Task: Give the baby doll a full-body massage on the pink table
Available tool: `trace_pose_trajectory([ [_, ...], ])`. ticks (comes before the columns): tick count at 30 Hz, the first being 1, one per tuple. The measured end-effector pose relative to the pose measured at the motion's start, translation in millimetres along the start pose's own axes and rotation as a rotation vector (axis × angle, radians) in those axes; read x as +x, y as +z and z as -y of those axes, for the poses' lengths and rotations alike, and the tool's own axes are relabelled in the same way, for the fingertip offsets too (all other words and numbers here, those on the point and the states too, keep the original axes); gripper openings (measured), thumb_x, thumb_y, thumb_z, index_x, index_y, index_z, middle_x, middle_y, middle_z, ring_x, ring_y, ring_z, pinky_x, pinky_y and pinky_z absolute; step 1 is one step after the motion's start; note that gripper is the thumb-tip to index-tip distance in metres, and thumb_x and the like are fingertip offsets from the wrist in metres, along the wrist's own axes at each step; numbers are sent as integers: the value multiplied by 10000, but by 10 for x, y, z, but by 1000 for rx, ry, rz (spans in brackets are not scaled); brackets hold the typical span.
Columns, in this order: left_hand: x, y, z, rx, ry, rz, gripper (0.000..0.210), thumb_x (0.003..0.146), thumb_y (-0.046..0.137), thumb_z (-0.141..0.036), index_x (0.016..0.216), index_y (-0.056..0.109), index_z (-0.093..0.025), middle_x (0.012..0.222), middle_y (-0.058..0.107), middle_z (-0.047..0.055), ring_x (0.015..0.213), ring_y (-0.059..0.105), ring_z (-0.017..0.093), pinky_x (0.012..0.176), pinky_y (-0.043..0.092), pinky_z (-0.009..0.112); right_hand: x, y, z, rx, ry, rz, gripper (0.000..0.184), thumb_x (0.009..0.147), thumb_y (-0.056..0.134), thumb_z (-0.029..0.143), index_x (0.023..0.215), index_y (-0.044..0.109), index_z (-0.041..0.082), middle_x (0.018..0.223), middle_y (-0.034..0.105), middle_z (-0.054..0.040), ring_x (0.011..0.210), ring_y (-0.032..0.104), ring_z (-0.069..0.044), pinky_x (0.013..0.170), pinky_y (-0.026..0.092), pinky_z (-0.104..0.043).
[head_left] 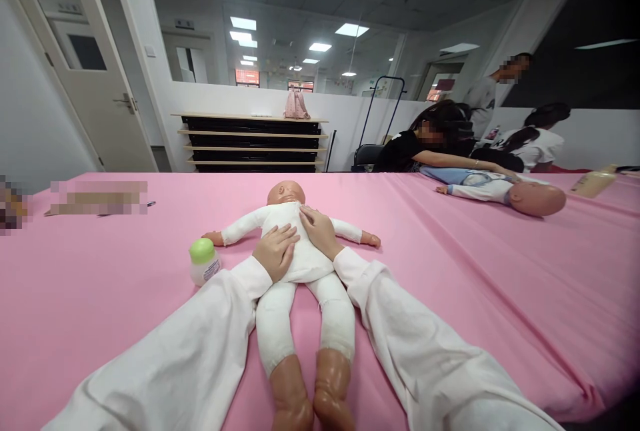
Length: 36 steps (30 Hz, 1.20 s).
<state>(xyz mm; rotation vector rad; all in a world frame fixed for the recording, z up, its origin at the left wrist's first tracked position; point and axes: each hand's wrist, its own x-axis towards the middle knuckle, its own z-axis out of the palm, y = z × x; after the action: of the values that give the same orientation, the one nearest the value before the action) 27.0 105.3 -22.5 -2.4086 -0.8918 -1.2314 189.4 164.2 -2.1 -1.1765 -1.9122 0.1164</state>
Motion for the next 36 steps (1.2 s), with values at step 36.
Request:
trace_pose_trajectory([
  [36, 118, -136, -110, -104, 435, -54, 192, 793, 436, -155, 873, 610, -132, 873, 668, 50, 847, 599, 140, 748, 496, 275, 18, -107, 128, -42, -491, 289, 373, 924, 331, 293, 1252, 499, 239, 1371, 405, -38, 1300, 345, -173, 1087, 282, -435],
])
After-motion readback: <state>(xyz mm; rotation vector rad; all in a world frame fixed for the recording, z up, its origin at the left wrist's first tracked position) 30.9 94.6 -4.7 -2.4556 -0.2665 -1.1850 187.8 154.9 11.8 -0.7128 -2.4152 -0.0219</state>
